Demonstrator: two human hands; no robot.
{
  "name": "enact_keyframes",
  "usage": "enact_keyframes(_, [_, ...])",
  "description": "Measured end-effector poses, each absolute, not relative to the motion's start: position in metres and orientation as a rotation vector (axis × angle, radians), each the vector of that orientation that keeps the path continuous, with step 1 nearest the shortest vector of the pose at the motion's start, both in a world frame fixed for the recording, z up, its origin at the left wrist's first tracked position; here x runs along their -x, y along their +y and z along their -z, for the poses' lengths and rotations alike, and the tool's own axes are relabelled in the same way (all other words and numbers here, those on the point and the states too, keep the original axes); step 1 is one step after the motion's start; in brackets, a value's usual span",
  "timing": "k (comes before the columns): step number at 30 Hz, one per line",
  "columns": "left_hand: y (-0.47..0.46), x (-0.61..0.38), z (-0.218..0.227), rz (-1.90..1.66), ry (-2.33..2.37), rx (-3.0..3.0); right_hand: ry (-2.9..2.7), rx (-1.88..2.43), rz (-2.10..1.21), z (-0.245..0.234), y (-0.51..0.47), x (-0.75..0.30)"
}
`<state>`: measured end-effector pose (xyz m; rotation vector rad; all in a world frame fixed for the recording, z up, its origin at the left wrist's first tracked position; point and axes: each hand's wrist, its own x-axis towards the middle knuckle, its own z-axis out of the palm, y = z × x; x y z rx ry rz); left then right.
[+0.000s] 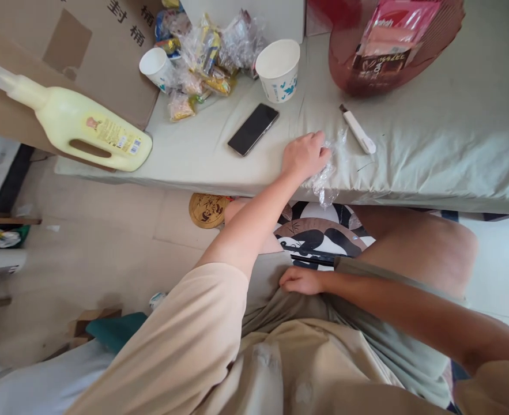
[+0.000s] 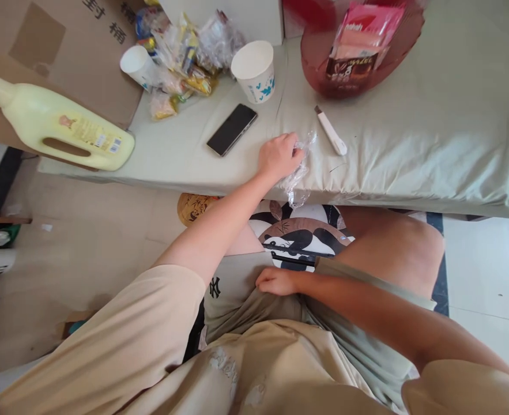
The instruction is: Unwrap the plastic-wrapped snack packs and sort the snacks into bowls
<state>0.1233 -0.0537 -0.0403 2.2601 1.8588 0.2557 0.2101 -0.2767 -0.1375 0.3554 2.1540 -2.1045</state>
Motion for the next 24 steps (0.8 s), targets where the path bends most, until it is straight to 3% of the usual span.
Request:
enact_keyframes(13, [-0.055, -0.12, 0.047, -0.342, 1.814, -2.244, 2.529, -0.734, 1.14, 0.156, -0.267, -0.215])
enact_keyframes(24, [-0.066, -0.124, 0.032, -0.295, 1.928, -2.251, 2.829, -1.176, 0.742, 0.129, -0.322, -0.225])
